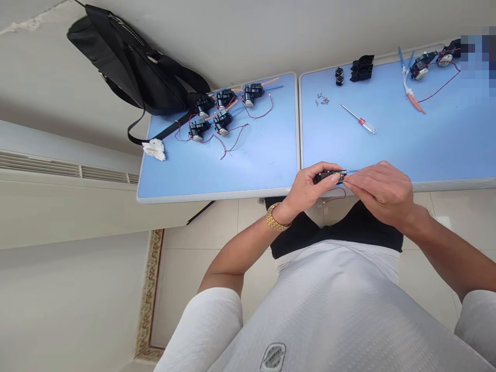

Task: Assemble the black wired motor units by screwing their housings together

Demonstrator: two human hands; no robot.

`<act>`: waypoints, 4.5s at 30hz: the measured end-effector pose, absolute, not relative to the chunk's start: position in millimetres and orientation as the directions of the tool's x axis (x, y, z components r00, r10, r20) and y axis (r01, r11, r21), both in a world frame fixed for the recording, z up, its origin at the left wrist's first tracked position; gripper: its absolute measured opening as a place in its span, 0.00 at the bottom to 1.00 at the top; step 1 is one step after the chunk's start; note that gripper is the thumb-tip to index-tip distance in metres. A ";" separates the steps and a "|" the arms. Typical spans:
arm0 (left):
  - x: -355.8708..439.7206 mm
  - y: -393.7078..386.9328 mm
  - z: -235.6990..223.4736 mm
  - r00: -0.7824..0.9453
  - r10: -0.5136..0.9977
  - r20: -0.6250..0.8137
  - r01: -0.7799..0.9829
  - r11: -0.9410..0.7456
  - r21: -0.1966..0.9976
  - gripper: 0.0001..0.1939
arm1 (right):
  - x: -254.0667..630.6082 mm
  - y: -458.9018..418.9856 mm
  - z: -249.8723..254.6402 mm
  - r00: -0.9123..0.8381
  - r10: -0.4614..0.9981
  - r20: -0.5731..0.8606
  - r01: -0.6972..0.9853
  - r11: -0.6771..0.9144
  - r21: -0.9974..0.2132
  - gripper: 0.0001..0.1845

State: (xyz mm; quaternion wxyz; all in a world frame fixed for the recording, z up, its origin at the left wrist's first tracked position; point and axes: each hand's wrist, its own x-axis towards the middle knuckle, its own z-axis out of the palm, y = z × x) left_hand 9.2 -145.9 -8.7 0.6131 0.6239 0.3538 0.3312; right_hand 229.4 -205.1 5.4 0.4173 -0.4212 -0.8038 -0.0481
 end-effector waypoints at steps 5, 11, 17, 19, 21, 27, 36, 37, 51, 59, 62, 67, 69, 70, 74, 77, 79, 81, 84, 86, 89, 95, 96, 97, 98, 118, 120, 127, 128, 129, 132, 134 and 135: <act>11.5 -147.5 -11.2 0.507 0.860 -0.059 0.005 0.065 0.998 0.28 | 227.5 -205.9 5.4 -0.323 0.604 0.728 0.769 0.617 -0.170 0.07; 11.5 -147.3 -5.6 0.496 0.866 -0.058 0.030 0.050 0.998 0.28 | 229.4 -205.3 5.1 -0.348 0.689 0.636 0.792 0.579 -0.194 0.09; 11.3 -147.9 -4.9 0.492 0.868 -0.064 0.052 0.044 0.998 0.27 | 231.5 -202.9 5.7 -0.374 0.704 0.604 0.783 0.589 -0.201 0.12; 11.2 -148.0 -6.5 0.502 0.862 -0.066 0.036 0.056 0.998 0.28 | 230.9 -202.2 5.6 -0.360 0.687 0.631 0.773 0.598 -0.210 0.12; 10.9 -147.7 -7.7 0.517 0.853 -0.069 0.026 0.065 0.998 0.28 | 230.0 -202.2 5.0 -0.340 0.686 0.644 0.766 0.599 -0.234 0.12; 11.3 -145.3 -6.8 0.548 0.828 -0.119 0.023 0.128 0.992 0.26 | 227.1 -205.2 2.9 -0.251 0.754 0.607 0.759 0.543 -0.360 0.12; 13.7 -142.7 -11.3 0.565 0.798 -0.208 -0.019 0.264 0.964 0.25 | 226.9 -208.7 6.6 -0.159 0.828 0.537 0.736 0.462 -0.495 0.09; 13.9 -142.4 -11.8 0.564 0.798 -0.213 -0.021 0.271 0.962 0.24 | 227.1 -208.7 7.2 -0.169 0.826 0.537 0.753 0.460 -0.470 0.10; 16.0 -137.3 -5.8 0.578 0.771 -0.267 -0.026 0.344 0.939 0.25 | 236.1 -204.3 17.3 -0.440 0.711 0.548 0.789 0.598 -0.143 0.12; 13.9 -135.4 -0.9 0.616 0.739 -0.274 -0.081 0.405 0.911 0.26 | 235.2 -204.9 19.0 -0.488 0.601 0.633 0.740 0.669 -0.064 0.08; 14.0 -135.1 0.8 0.619 0.727 -0.297 -0.096 0.445 0.890 0.25 | 235.5 -203.6 18.6 -0.476 0.604 0.639 0.740 0.668 -0.081 0.08; 13.2 -134.5 1.5 0.617 0.725 -0.306 -0.116 0.469 0.876 0.24 | 235.0 -202.1 16.4 -0.454 0.625 0.635 0.736 0.664 -0.127 0.09; 12.4 -134.4 1.5 0.625 0.719 -0.305 -0.127 0.479 0.869 0.23 | 235.1 -201.8 14.8 -0.433 0.621 0.653 0.725 0.671 -0.157 0.09; 12.1 -134.4 1.6 0.630 0.714 -0.305 -0.132 0.486 0.864 0.23 | 235.3 -201.6 14.1 -0.420 0.620 0.663 0.714 0.677 -0.181 0.09; 11.8 -135.3 3.5 0.640 0.701 -0.314 -0.148 0.513 0.845 0.23 | 237.0 -200.6 12.0 -0.382 0.655 0.651 0.690 0.671 -0.270 0.08; 12.3 -136.8 5.8 0.623 0.715 -0.318 -0.158 0.513 0.844 0.23 | 238.1 -199.6 12.6 -0.406 0.673 0.618 0.710 0.659 -0.250 0.09; 12.5 -137.8 6.9 0.615 0.721 -0.318 -0.155 0.506 0.848 0.23 | 238.3 -198.9 14.0 -0.438 0.645 0.627 0.709 0.676 -0.200 0.09; 12.5 -138.6 7.3 0.620 0.721 -0.310 -0.150 0.497 0.855 0.23 | 238.3 -198.2 15.8 -0.465 0.611 0.641 0.700 0.697 -0.156 0.09; 12.0 -139.1 7.4 0.653 0.702 -0.285 -0.132 0.476 0.870 0.24 | 238.1 -197.9 17.6 -0.468 0.602 0.647 0.697 0.701 -0.149 0.08; 11.3 -139.1 7.9 0.676 0.684 -0.274 -0.111 0.462 0.880 0.25 | 238.1 -198.4 17.9 -0.445 0.636 0.630 0.706 0.682 -0.191 0.09; 10.1 -138.7 8.3 0.690 0.672 -0.269 -0.091 0.450 0.888 0.26 | 238.6 -199.8 18.0 -0.415 0.712 0.566 0.711 0.642 -0.287 0.12; 7.1 -138.2 -2.3 0.691 0.687 -0.224 -0.107 0.403 0.909 0.26 | 237.4 -202.9 19.7 -0.306 0.799 0.518 0.613 0.582 -0.534 0.13; 6.7 -138.4 -5.0 0.683 0.698 -0.214 -0.105 0.384 0.917 0.26 | 236.5 -203.4 20.0 -0.286 0.806 0.519 0.596 0.573 -0.562 0.13; 6.5 -138.8 -7.6 0.674 0.710 -0.205 -0.103 0.365 0.925 0.26 | 235.4 -204.1 20.1 -0.265 0.813 0.519 0.580 0.564 -0.588 0.13; 6.2 -139.3 -9.8 0.665 0.720 -0.198 -0.100 0.349 0.932 0.26 | 234.3 -204.8 20.2 -0.244 0.822 0.514 0.567 0.551 -0.612 0.14; 1.4 -142.7 -11.4 0.606 0.795 0.021 0.040 -0.057 0.998 0.25 | 228.8 -208.7 34.1 -0.058 0.991 -0.123 0.348 -0.096 -0.933 0.11; 1.5 -142.8 -11.3 0.604 0.796 0.034 0.017 -0.055 0.998 0.25 | 229.3 -206.4 35.2 -0.091 0.984 -0.155 0.276 -0.125 -0.953 0.14; 3.5 -145.2 -10.6 0.590 0.808 0.011 -0.030 0.009 1.000 0.25 | 227.8 -198.9 39.7 -0.180 0.967 -0.180 0.153 -0.154 -0.976 0.22; 3.9 -145.4 -10.7 0.587 0.810 0.005 -0.032 0.017 0.999 0.25 | 227.4 -198.9 38.7 -0.165 0.969 -0.182 0.169 -0.154 -0.974 0.22; 4.2 -145.4 -10.8 0.585 0.811 0.001 -0.038 0.026 0.999 0.25 | 227.2 -199.1 37.3 -0.150 0.972 -0.181 0.182 -0.153 -0.971 0.21; 4.9 -144.1 -12.1 0.586 0.810 -0.024 -0.056 0.070 0.996 0.25 | 228.2 -199.2 32.7 -0.119 0.980 -0.160 0.223 -0.131 -0.966 0.20; 4.1 -141.7 -13.8 0.588 0.807 -0.056 -0.066 0.117 0.991 0.25 | 231.4 -198.6 30.5 -0.105 0.986 -0.128 0.290 -0.092 -0.953 0.20; 3.3 -140.1 -14.8 0.588 0.806 -0.071 -0.075 0.142 0.987 0.25 | 233.8 -198.2 29.7 -0.082 0.992 -0.099 0.341 -0.066 -0.938 0.19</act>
